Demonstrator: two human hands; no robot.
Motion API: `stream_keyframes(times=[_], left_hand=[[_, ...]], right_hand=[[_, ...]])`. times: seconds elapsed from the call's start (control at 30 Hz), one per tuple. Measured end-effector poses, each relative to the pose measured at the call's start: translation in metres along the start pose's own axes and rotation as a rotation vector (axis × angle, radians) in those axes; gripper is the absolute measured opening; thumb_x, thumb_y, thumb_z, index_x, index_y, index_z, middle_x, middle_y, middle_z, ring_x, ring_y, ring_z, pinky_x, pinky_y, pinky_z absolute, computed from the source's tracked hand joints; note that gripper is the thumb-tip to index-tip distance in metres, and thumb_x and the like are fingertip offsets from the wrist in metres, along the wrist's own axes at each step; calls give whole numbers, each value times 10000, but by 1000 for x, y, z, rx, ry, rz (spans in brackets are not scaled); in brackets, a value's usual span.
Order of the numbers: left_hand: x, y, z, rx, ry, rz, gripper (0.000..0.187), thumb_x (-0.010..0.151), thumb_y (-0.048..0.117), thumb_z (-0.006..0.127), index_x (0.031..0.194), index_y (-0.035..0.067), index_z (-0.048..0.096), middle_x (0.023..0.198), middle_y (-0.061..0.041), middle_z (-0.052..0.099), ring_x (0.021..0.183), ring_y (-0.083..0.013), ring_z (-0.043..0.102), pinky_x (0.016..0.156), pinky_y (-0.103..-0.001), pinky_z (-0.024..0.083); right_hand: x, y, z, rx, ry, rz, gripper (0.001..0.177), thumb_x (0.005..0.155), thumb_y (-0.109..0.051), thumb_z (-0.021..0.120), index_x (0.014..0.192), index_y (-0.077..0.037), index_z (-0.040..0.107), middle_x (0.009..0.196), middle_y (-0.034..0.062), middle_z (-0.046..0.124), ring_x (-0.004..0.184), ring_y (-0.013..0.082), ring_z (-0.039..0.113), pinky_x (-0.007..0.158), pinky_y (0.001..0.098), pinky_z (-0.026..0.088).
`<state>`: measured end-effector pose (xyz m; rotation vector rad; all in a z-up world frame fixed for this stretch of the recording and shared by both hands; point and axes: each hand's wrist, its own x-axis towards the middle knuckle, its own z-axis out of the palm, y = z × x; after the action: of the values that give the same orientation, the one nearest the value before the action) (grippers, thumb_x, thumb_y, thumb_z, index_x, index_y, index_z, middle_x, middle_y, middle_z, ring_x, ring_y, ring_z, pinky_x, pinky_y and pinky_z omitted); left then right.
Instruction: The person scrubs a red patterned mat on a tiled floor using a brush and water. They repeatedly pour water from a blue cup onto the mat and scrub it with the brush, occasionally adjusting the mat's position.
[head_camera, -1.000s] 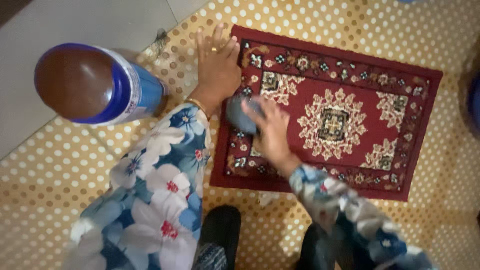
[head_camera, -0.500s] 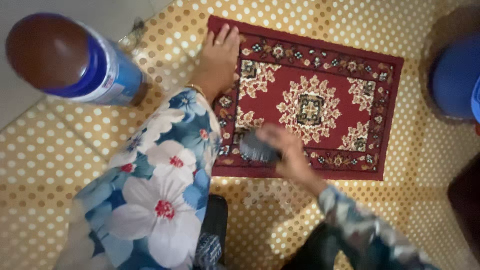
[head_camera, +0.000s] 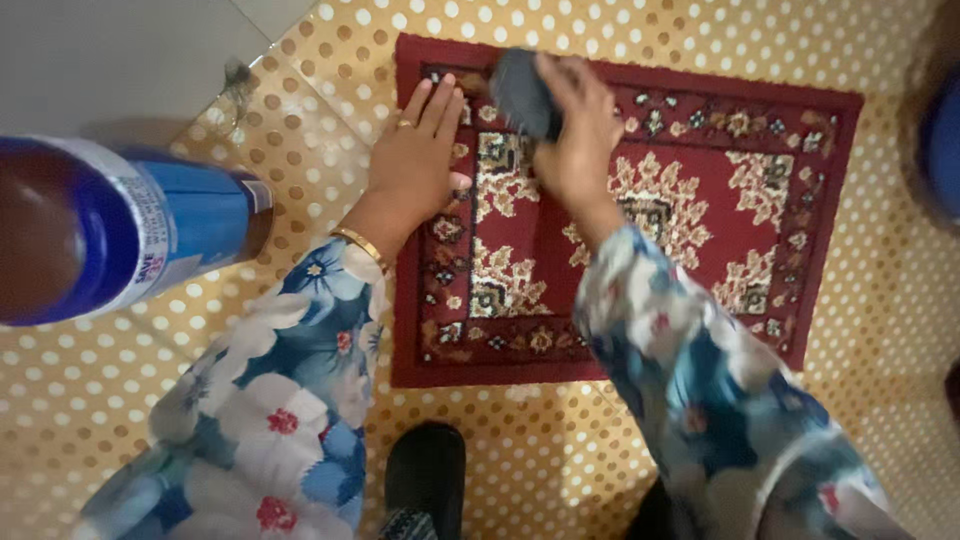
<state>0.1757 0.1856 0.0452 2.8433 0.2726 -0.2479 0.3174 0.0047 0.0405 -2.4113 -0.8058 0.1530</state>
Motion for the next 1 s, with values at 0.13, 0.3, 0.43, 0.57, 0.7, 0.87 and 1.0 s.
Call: stream_keyframes(times=[0.13,0.3,0.43,0.57,0.7,0.87,1.0], left_hand=[[-5,-6,9,-9,32,37,1086,826,525,786,1625,40,234,1708,-115,188,1558,-315,198,1206,-490,285],[7,-7,13,12,54,67,1099,812,537,785,1606,9,238,1700,-143,178,1541,-347,197,1181,-494,292],[3,0,7,46,24,28,1104,798,504,794,1605,1,234,1689,-143,173,1535,-357,203,1157,-529,304],[8,13,17,123,0,-3,949,848,341,756,1591,-5,278,1691,-192,187,1538,-396,213,1189,-540,286],[23,56,39,116,23,148,875,879,144,693,1639,26,276,1732,-186,175,1566,-398,181,1220,-547,227],[6,106,22,-193,-198,149,946,959,471,613,1622,96,53,1708,-96,7,1567,-345,-38,1238,-549,52],[0,104,15,-203,-202,144,957,975,504,584,1638,135,1,1719,-74,-52,1569,-327,-96,1236,-556,2]], right_hand=[[-99,-20,-45,-96,-180,-195,975,673,118,742,1533,-297,543,1526,81,516,1406,309,447,1153,542,326],[-237,-36,-84,-50,-313,-234,963,613,111,715,1458,-334,586,1513,39,553,1370,321,517,1124,526,357],[-306,-37,-113,10,-513,-128,918,547,-53,887,1386,-299,610,1456,87,539,1334,419,463,995,580,338],[-304,-25,-133,136,-479,-205,943,555,-86,895,1416,-288,568,1483,68,530,1355,370,462,1086,563,346],[-233,10,-142,77,-435,-274,906,755,149,671,1501,-360,598,1563,1,589,1493,225,539,1260,431,373],[-83,71,-143,-227,-148,-127,953,679,47,819,1546,-196,507,1530,156,478,1391,383,432,1141,565,294],[9,116,-116,-282,-55,7,949,733,66,779,1577,-273,507,1556,111,477,1400,371,427,1137,561,307]])
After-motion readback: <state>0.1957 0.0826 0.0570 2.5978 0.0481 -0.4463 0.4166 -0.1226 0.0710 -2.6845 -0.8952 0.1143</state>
